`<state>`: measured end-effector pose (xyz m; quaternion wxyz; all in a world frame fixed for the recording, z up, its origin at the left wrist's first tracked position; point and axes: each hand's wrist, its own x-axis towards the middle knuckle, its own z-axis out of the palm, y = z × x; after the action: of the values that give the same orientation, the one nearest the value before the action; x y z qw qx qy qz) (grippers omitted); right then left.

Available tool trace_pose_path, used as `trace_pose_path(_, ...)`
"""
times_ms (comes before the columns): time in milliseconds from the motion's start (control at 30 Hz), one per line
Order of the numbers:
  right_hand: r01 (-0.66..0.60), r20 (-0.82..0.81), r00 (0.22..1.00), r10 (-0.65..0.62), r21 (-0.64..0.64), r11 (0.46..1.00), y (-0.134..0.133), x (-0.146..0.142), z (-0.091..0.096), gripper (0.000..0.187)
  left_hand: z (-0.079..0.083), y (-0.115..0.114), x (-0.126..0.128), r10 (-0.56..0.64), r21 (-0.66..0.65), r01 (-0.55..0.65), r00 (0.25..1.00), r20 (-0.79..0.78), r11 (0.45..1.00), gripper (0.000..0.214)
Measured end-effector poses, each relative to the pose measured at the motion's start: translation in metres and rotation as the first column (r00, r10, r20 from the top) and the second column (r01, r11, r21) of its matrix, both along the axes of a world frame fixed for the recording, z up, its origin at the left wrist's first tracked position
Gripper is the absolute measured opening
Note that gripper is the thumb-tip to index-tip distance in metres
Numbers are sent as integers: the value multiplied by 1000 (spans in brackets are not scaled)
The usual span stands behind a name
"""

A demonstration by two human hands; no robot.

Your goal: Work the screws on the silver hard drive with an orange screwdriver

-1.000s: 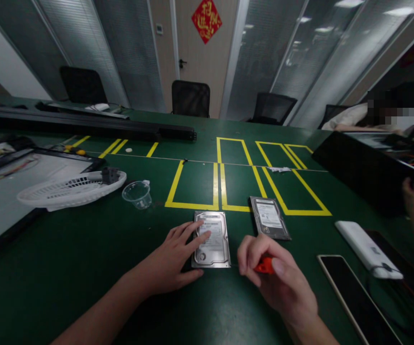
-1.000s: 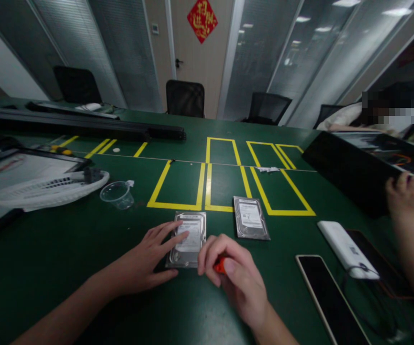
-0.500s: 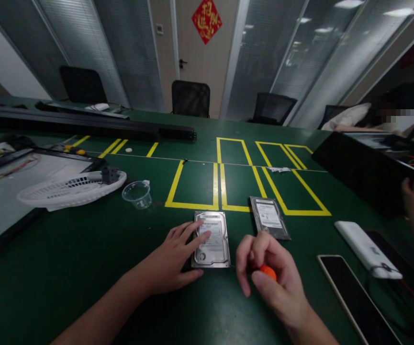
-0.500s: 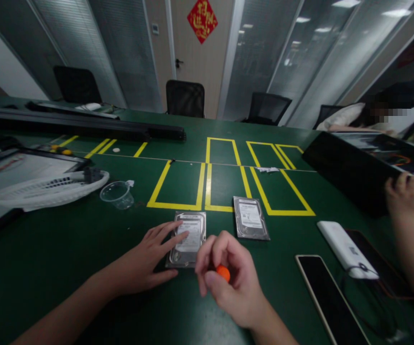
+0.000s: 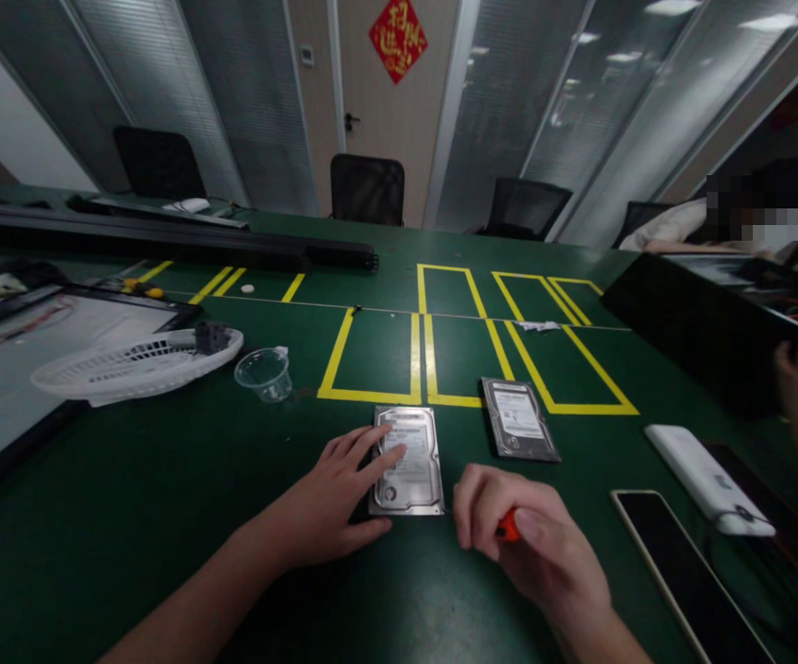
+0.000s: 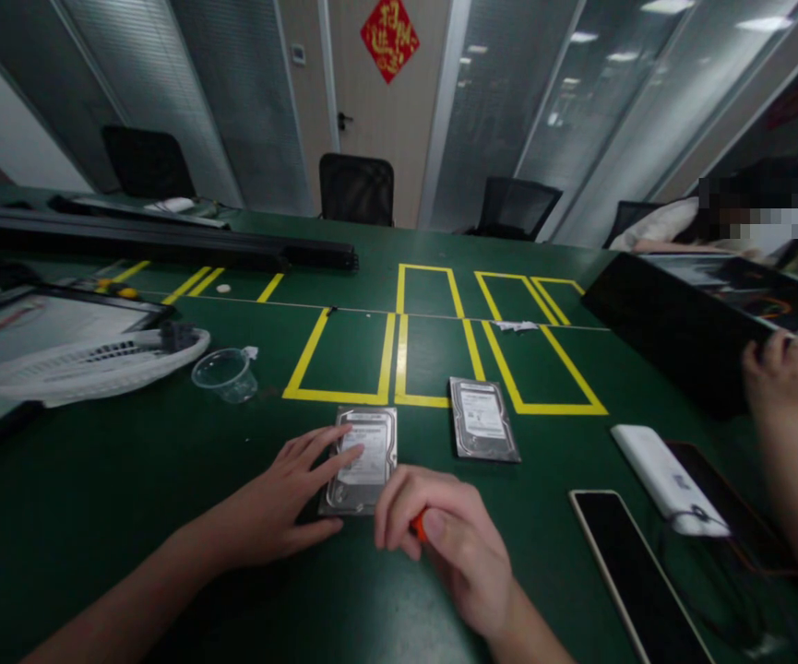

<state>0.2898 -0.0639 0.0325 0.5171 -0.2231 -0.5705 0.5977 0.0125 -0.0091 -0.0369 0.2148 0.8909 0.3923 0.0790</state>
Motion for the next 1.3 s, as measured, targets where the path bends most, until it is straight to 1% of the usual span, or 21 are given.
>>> trace_pose_path(100,43,66,997,-47,54,998,0,0,-1,38,1,0,1,-4,2,4,1000,13,1000,98)
trace_pose_path(200,65,8,998,-65,40,997,-1,-3,-2,24,3,0,1,-8,-7,8,1000,6,1000,98)
trace_pose_path(300,29,-66,997,-30,-23,999,-3,-7,-3,18,3,0,1,-5,-8,6,1000,4,1000,98)
trace_pose_path(367,18,-68,997,-21,-46,999,-4,-8,-3,19,2,0,1,-2,-6,2,1000,9,1000,98)
trace_pose_path(533,47,-1,999,-47,-24,999,-5,-8,0,24,0,0,0,-3,4,2,999,36,1000,99)
trace_pose_path(600,33,3,999,-32,-44,998,-5,-6,1,22,0,0,0,-2,-3,2,999,32,1000,99)
trace_pose_path(667,11,0,1000,-11,-53,999,-4,-4,0,24,1,0,0,1,-14,-1,1000,21,1000,99)
trace_pose_path(767,-24,13,1000,24,-18,1000,-3,0,-1,36,0,0,0,2,-15,-2,1000,28,1000,98)
trace_pose_path(833,-40,41,998,39,20,999,-1,1,-1,39,0,1,0,-1,-11,2,999,35,1000,97)
trace_pose_path(933,-31,90,996,23,79,996,0,0,2,38,0,1,0,-7,-2,7,1000,30,1000,98)
trace_pose_path(1033,22,115,993,-34,106,994,0,-4,6,32,0,0,0,-7,4,7,1000,18,1000,98)
trace_pose_path(1100,42,62,997,-47,72,997,0,-6,4,24,1,0,0,-3,3,3,1000,8,1000,99)
trace_pose_path(1167,34,-19,999,-34,14,999,-2,-8,1,18,1,0,0,-2,0,2,1000,1,1000,99)
trace_pose_path(1233,17,-60,998,-19,-29,999,-3,-9,-2,18,2,0,1,0,-2,0,1000,-3,1000,99)
trace_pose_path(1300,20,-53,998,-23,-51,998,-4,-8,-3,20,2,0,1,-2,-4,2,1000,-4,1000,99)
